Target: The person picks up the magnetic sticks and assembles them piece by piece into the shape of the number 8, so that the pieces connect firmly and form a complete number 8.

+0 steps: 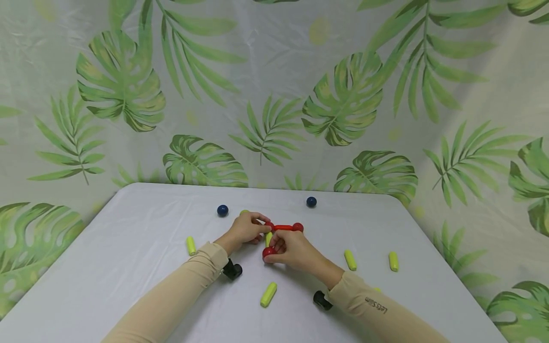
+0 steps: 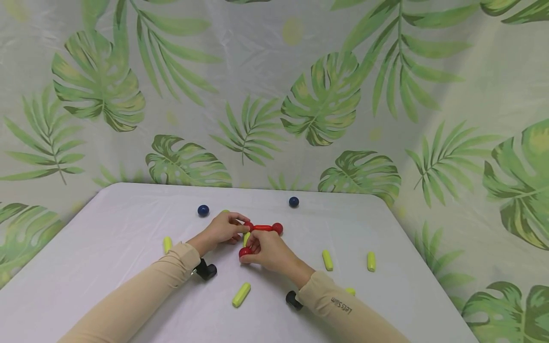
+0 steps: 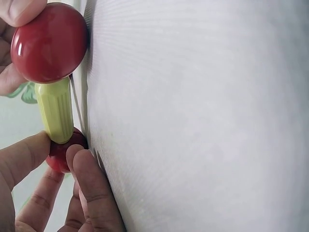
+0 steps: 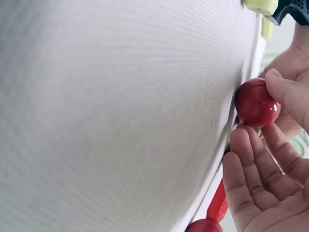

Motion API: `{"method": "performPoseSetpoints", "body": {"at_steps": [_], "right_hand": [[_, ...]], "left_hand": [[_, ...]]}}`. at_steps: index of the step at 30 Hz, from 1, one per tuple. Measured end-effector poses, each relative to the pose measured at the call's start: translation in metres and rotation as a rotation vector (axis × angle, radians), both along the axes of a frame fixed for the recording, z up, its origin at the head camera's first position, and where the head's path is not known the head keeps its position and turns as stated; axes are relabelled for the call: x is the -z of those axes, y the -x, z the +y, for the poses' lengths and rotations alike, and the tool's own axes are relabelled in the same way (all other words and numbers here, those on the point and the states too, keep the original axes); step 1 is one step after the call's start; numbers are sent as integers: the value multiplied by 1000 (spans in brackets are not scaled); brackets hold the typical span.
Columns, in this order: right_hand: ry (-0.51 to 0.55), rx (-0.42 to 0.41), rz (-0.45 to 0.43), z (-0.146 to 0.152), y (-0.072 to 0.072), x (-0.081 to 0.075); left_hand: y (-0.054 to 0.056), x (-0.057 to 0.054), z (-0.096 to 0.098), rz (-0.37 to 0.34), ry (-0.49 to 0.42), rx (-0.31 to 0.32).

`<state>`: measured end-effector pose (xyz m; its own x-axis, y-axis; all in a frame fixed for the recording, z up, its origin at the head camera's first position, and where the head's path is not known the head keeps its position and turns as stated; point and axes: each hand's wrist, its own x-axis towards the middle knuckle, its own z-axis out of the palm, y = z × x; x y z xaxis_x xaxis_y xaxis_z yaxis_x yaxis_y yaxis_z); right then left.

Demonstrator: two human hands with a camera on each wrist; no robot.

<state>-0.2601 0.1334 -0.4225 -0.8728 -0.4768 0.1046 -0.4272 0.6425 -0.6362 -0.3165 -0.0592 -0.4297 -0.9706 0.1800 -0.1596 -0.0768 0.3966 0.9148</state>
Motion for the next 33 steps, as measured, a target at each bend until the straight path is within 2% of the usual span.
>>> {"method": "performPoseSetpoints", "body": {"at_steps": [10, 17, 22, 26, 30, 33], "right_hand": [[-20, -6, 10, -2, 1, 0], [-18, -32, -20, 2, -1, -3], [-19, -37, -70, 8, -3, -8], [-53, -75, -91, 13, -6, -15], [-103, -163, -101, 18, -12, -19], [-131, -235, -117, 21, -17, -21]], "left_hand": [[-2, -3, 0, 4, 20, -1], [-3, -4, 1, 16, 32, 14], [-5, -6, 0, 48, 77, 46], [-13, -10, -3, 103, 146, 92], [-25, -11, -8, 169, 223, 132], [-35, -11, -12, 186, 259, 158]]}}
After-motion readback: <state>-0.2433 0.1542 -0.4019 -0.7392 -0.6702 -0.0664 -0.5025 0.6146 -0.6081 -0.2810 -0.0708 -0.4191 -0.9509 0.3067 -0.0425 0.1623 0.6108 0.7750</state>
